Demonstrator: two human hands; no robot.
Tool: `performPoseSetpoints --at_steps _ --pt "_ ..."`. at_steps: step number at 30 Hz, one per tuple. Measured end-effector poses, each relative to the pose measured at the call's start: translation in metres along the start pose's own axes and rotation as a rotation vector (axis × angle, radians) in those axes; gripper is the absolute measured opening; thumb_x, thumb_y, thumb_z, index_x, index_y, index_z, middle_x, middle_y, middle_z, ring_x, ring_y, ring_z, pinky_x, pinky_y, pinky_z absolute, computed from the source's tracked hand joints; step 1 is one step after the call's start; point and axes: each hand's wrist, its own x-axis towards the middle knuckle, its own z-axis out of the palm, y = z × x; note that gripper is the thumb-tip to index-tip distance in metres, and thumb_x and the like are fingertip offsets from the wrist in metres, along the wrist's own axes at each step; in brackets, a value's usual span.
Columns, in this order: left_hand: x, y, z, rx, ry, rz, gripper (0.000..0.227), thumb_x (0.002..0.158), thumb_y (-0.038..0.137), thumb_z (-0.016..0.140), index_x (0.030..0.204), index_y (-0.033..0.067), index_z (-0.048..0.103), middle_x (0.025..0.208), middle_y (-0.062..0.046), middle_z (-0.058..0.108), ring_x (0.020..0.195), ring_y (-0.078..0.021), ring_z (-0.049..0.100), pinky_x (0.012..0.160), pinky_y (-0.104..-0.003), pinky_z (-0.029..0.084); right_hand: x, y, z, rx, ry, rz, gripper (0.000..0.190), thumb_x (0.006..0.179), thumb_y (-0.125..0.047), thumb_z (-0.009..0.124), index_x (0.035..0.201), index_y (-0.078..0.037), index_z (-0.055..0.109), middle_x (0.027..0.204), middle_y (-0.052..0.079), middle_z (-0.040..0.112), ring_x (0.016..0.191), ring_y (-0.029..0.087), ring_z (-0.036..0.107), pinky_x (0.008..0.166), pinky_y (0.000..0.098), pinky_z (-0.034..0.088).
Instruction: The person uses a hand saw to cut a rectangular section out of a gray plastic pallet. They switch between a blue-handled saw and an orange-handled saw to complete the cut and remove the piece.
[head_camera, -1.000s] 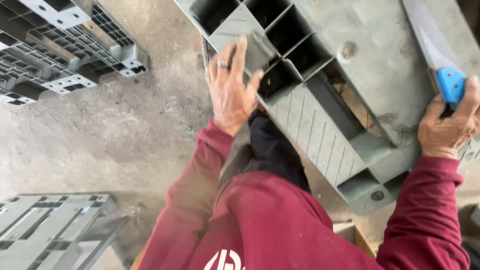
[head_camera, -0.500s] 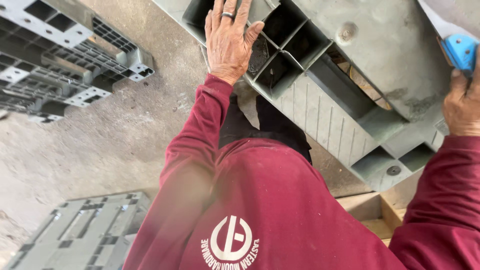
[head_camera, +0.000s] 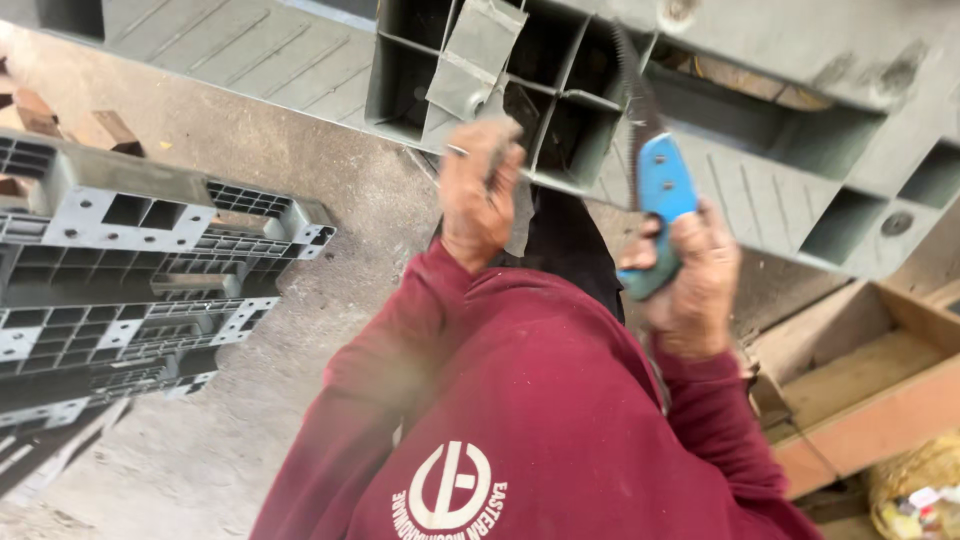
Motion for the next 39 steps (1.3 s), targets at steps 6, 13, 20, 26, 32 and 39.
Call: performPoseSetpoints --at_steps 6,13,20,26,32,39 --pt "-0.032 0.049 -0.019 -0.395 -0.365 -0.344 0.037 0.102 0.034 0.067 0.121 0.0018 0.063 0.099 -0.013 0.072 0.090 -0.0236 0.073 0.080 -0.035 0.059 -0.025 0.084 0.024 -0.684 -0.128 -0.385 0.059 0.100 -0.002 0.066 0.155 -0.003 0.045 0.122 0.016 0.065 0.091 0.030 0.067 0.084 0.0407 0.056" --pt "-0.035 0.022 -0.001 -0.339 -0.435 -0.566 0.051 0.103 0.051 0.056 0.091 0.0022 0.061 0.073 -0.007 0.064 0.066 -0.0151 0.060 0.062 -0.034 0.051 -0.008 0.080 0.030 -1.763 -0.214 -0.720 0.059 0.091 -0.011 0.076 0.145 -0.005 0.054 0.096 0.013 0.060 0.075 0.034 0.064 0.066 0.0423 0.052" --pt "-0.063 0.003 0.039 -0.672 -0.235 -0.730 0.041 0.109 0.038 0.055 0.088 0.0031 0.060 0.073 0.002 0.051 0.067 -0.0059 0.045 0.055 -0.027 0.042 -0.002 0.049 0.027 -1.792 -0.447 -0.713 0.067 0.082 -0.012 0.075 0.146 -0.003 0.054 0.096 0.011 0.060 0.079 0.032 0.064 0.068 0.0429 0.053" --pt "-0.063 0.021 0.051 -0.746 -0.159 -0.877 0.035 0.104 0.034 0.051 0.090 0.0039 0.063 0.068 0.003 0.052 0.057 -0.0072 0.048 0.048 -0.027 0.042 0.002 0.031 0.013 -1.852 -0.518 -0.829 0.069 0.086 -0.017 0.078 0.149 -0.007 0.054 0.091 0.007 0.059 0.077 0.026 0.063 0.067 0.0398 0.050" --pt "-0.065 0.016 0.057 -0.626 -0.087 -0.722 0.038 0.107 0.033 0.052 0.089 0.0007 0.064 0.070 0.003 0.050 0.064 -0.0056 0.043 0.054 -0.027 0.038 0.009 0.036 0.003 -1.869 -0.531 -0.926 0.066 0.091 -0.022 0.076 0.151 -0.008 0.053 0.090 0.006 0.060 0.075 0.023 0.063 0.064 0.0376 0.051" --pt "-0.055 0.011 0.047 -0.542 -0.119 -0.612 0.044 0.108 0.035 0.051 0.090 -0.0027 0.066 0.071 0.000 0.056 0.066 -0.0079 0.046 0.056 -0.029 0.040 0.015 0.041 0.010 -1.936 -0.503 -0.920 0.056 0.099 -0.034 0.073 0.146 -0.008 0.055 0.079 0.007 0.062 0.060 0.024 0.062 0.053 0.0379 0.051"
